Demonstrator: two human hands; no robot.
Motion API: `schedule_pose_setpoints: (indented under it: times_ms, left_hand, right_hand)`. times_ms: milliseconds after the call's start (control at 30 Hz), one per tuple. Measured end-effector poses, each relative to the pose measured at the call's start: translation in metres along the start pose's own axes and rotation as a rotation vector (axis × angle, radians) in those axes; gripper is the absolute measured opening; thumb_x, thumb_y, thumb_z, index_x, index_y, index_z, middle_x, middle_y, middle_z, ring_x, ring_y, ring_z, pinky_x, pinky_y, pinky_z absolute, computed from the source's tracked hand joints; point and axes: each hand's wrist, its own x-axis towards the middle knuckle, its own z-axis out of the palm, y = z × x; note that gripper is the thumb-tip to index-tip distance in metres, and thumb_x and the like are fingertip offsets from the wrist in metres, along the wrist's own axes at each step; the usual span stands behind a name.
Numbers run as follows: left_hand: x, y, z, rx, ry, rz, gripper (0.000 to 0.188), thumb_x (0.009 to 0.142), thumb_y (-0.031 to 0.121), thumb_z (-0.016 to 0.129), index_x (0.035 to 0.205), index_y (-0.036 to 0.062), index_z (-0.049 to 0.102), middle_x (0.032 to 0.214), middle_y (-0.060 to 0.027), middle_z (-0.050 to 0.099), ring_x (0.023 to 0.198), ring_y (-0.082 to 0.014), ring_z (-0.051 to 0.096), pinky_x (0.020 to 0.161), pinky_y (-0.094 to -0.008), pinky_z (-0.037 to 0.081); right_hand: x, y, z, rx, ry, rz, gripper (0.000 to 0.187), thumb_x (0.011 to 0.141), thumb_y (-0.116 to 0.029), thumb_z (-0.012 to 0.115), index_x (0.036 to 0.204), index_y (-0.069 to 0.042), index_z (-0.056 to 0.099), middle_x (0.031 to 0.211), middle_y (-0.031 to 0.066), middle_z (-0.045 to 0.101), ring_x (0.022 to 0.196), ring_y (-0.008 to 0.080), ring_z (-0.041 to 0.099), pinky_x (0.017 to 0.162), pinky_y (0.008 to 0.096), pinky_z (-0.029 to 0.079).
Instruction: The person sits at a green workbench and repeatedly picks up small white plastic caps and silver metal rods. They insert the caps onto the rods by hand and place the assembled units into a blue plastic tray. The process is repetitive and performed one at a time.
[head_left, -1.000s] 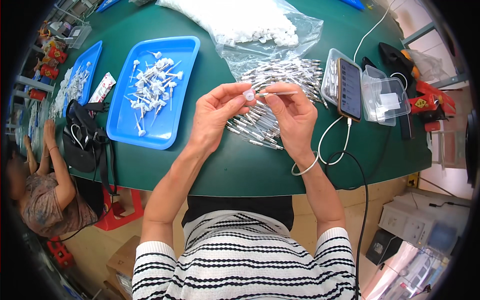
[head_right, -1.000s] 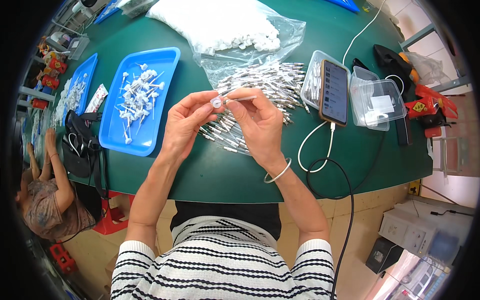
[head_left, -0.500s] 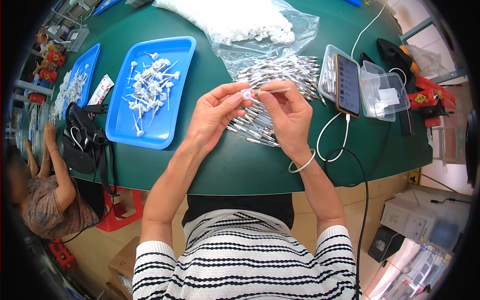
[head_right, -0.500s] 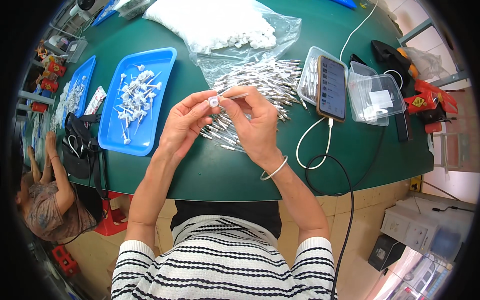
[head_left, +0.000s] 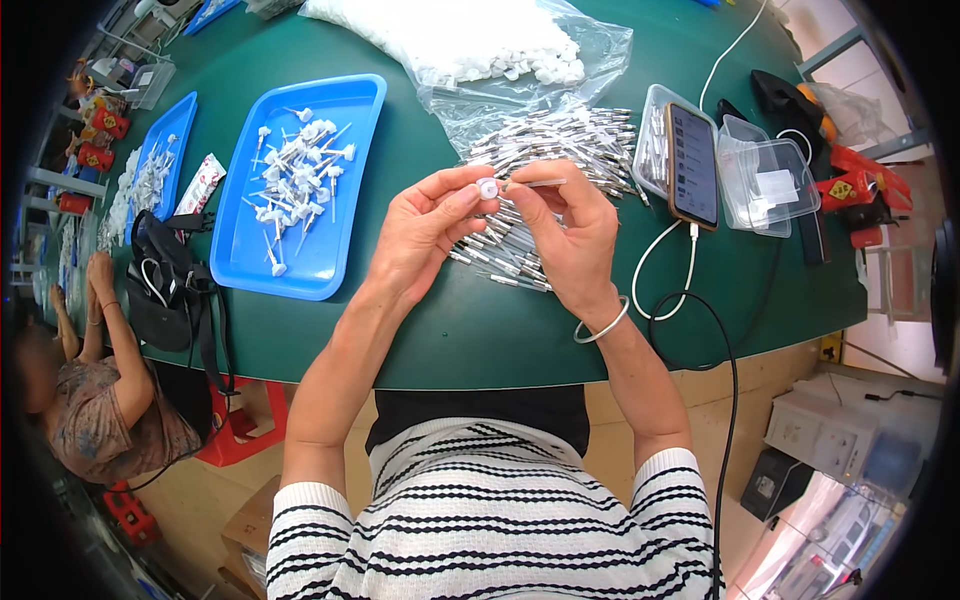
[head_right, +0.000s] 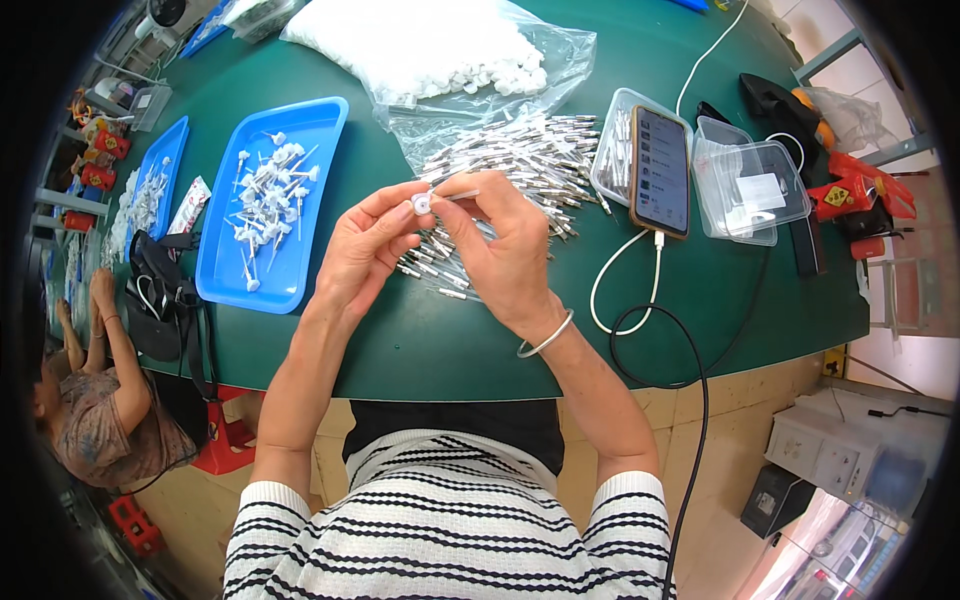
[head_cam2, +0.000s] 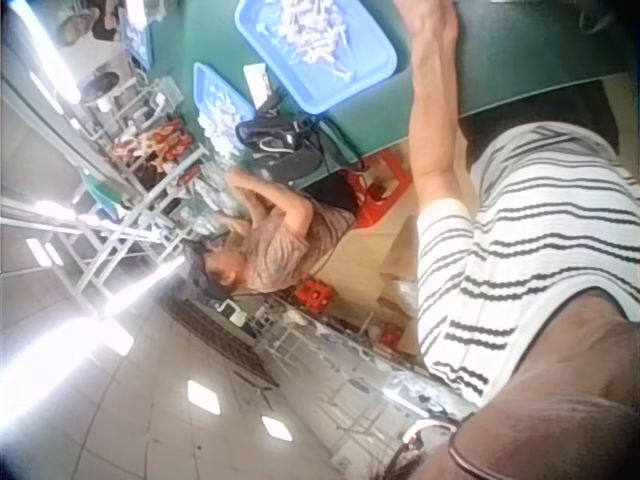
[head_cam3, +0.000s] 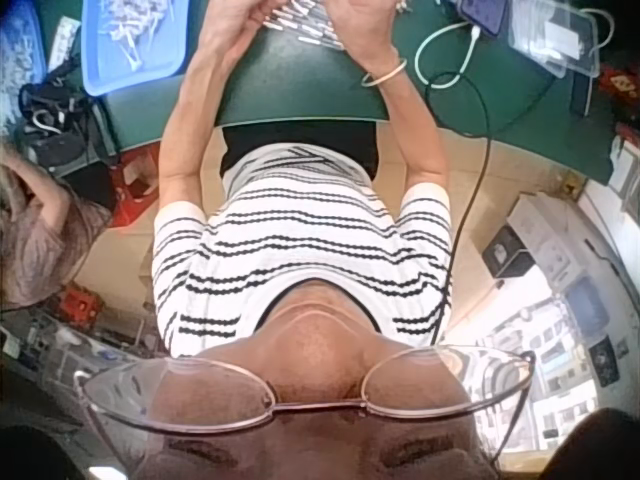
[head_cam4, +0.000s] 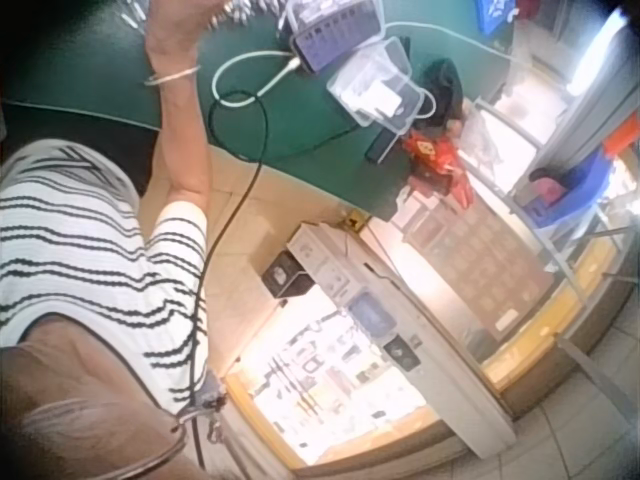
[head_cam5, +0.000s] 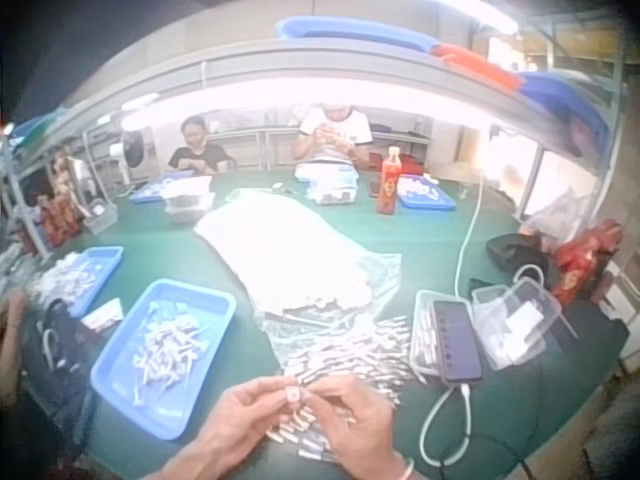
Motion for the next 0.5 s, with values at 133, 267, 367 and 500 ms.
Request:
schedule_pose_setpoints:
  times_ms: [133, 267, 367, 500]
  left_hand:
    - [0.0001, -0.0007, -0.0012, 0.009, -0.006, 0.001, 0.030, 0.090, 0.007, 0.060, 0.118, -0.0025, 0.058, 0.100, -0.0093, 0.066, 0.087, -0.0122, 0.067, 0.069, -0.0173, 0.057]
    - [-0.0001, 0.0001, -0.0012, 0.001, -0.007, -0.005, 0.029, 0.090, 0.007, 0.061, 0.117, -0.0027, 0.059, 0.097, -0.0101, 0.067, 0.087, -0.0139, 0.067, 0.071, -0.0192, 0.056]
    - [0.0000, 0.0004, -0.0009, -0.003, -0.007, -0.014, 0.029, 0.090, 0.007, 0.060, 0.117, -0.0028, 0.059, 0.097, -0.0103, 0.067, 0.087, -0.0142, 0.067, 0.071, -0.0193, 0.056]
    - [0.0005, 0.0003, -0.0021, -0.017, -0.022, -0.032, 0.028, 0.090, 0.007, 0.061, 0.116, -0.0033, 0.060, 0.098, -0.0109, 0.067, 0.087, -0.0147, 0.067, 0.071, -0.0194, 0.057]
  right_hand:
    - [0.0009, -0.0012, -0.0002, -0.033, -0.010, -0.020, 0.010, 0.082, 0.001, 0.065, 0.091, 0.000, 0.062, 0.086, 0.0080, 0.063, 0.073, 0.0166, 0.065, 0.066, 0.0266, 0.053]
    - [0.0013, -0.0032, -0.0001, -0.048, -0.009, -0.028, 0.010, 0.081, 0.002, 0.066, 0.091, 0.000, 0.062, 0.085, 0.0082, 0.063, 0.073, 0.0168, 0.065, 0.065, 0.0269, 0.053]
    - [0.0016, -0.0049, 0.0000, -0.048, -0.007, -0.026, 0.010, 0.081, 0.002, 0.066, 0.090, 0.000, 0.061, 0.085, 0.0085, 0.063, 0.073, 0.0171, 0.065, 0.065, 0.0272, 0.053]
    - [0.0020, -0.0046, -0.0006, -0.051, -0.011, -0.034, 0.010, 0.081, 0.002, 0.066, 0.090, 0.000, 0.061, 0.085, 0.0087, 0.063, 0.072, 0.0177, 0.065, 0.064, 0.0274, 0.053]
